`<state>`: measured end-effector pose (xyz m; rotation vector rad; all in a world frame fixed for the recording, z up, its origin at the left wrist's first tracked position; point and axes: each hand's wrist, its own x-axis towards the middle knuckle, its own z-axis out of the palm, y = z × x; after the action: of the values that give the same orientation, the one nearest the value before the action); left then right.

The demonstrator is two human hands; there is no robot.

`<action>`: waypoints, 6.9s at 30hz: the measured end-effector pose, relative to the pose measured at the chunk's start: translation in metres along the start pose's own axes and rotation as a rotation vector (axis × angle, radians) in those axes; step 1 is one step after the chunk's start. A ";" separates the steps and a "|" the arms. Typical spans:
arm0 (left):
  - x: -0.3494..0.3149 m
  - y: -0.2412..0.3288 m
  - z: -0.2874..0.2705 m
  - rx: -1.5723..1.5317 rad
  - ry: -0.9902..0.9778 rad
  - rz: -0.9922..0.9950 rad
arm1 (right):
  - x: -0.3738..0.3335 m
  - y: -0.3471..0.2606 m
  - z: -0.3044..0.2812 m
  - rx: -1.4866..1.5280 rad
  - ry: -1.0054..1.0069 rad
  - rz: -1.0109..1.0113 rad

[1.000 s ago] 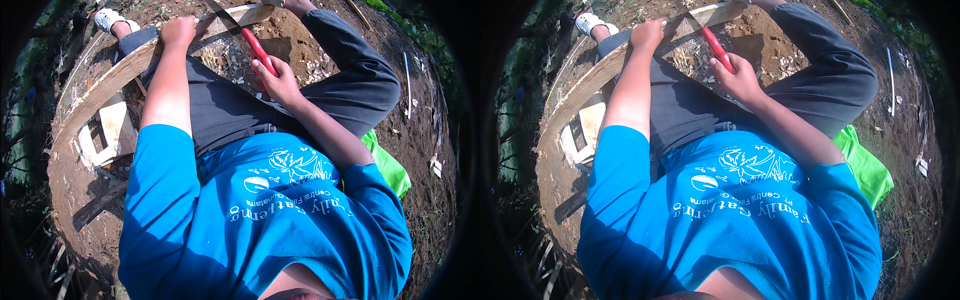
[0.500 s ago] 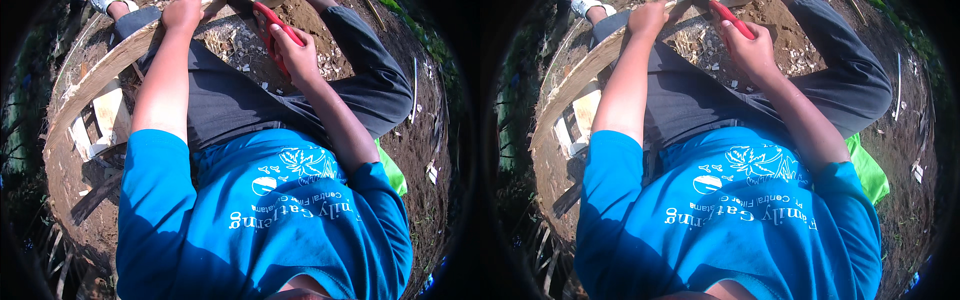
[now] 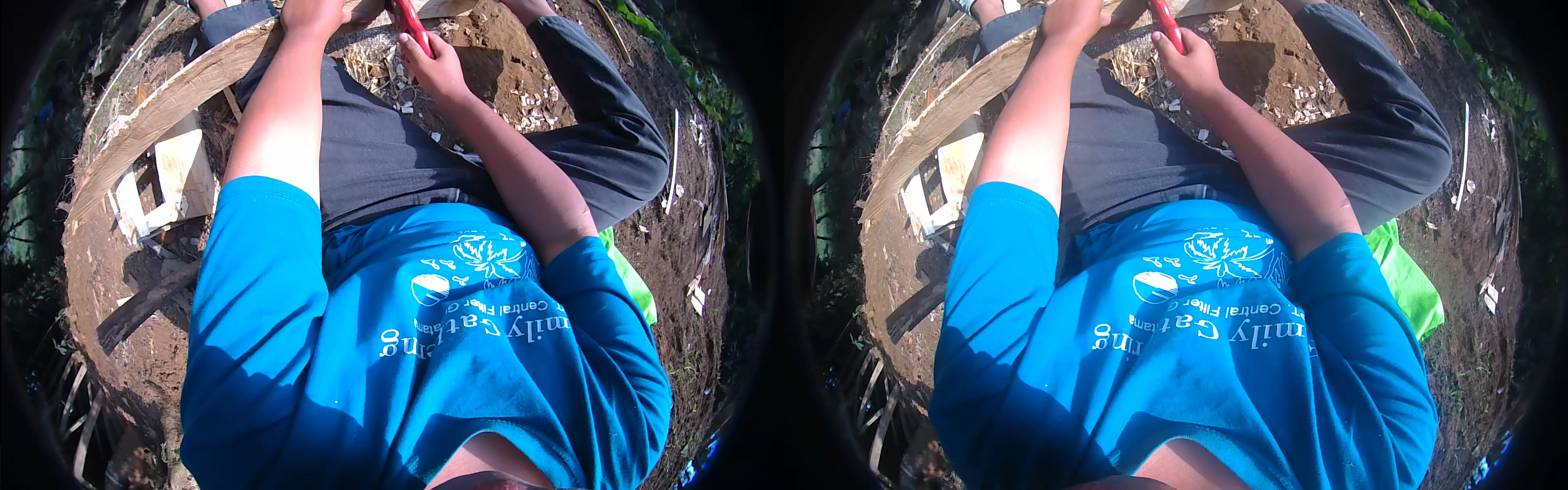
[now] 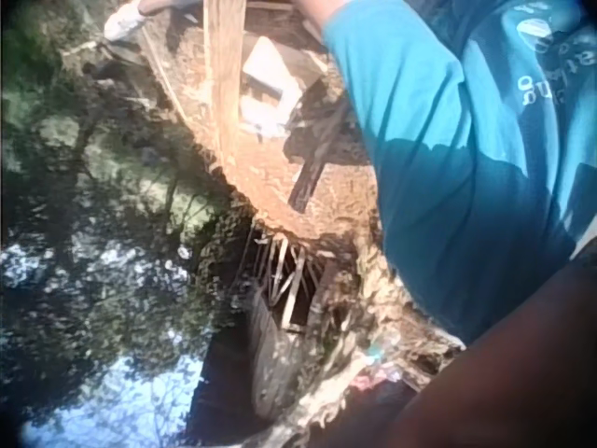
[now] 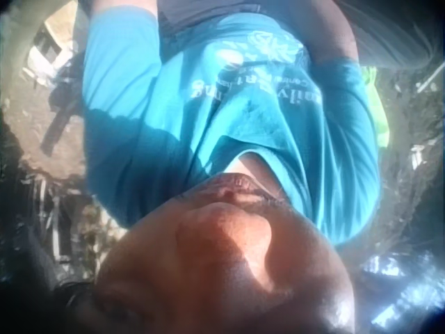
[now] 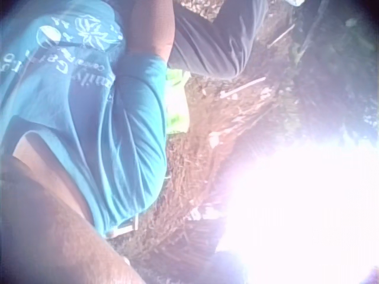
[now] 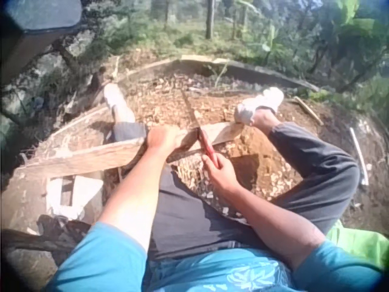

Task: The person saws a piece of wood using a hand saw while sitting on the ground.

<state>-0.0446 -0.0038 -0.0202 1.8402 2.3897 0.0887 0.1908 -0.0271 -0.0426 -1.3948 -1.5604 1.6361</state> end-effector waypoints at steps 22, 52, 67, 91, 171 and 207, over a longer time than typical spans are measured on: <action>0.002 -0.006 -0.003 -0.003 -0.039 0.001 | -0.073 -0.071 -0.048 0.086 0.033 0.028; 0.018 -0.019 0.013 -0.064 -0.053 -0.057 | -0.158 -0.074 -0.104 -0.029 0.051 0.033; 0.014 -0.012 0.013 0.091 -0.059 0.011 | 0.038 -0.026 0.004 0.139 0.146 -0.097; 0.031 -0.009 -0.010 0.030 -0.301 -0.103 | 0.026 -0.083 -0.027 -0.077 -0.064 -0.019; 0.040 0.004 -0.015 -0.104 -0.540 -0.239 | -0.006 0.042 -0.051 0.034 -0.213 0.121; 0.039 -0.015 -0.009 -0.218 -0.586 -0.185 | -0.003 -0.001 -0.066 -0.182 -0.251 0.080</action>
<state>-0.0705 0.0305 -0.0161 1.3094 2.0241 -0.1766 0.2503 -0.0006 -0.0291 -1.4013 -1.8571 1.8137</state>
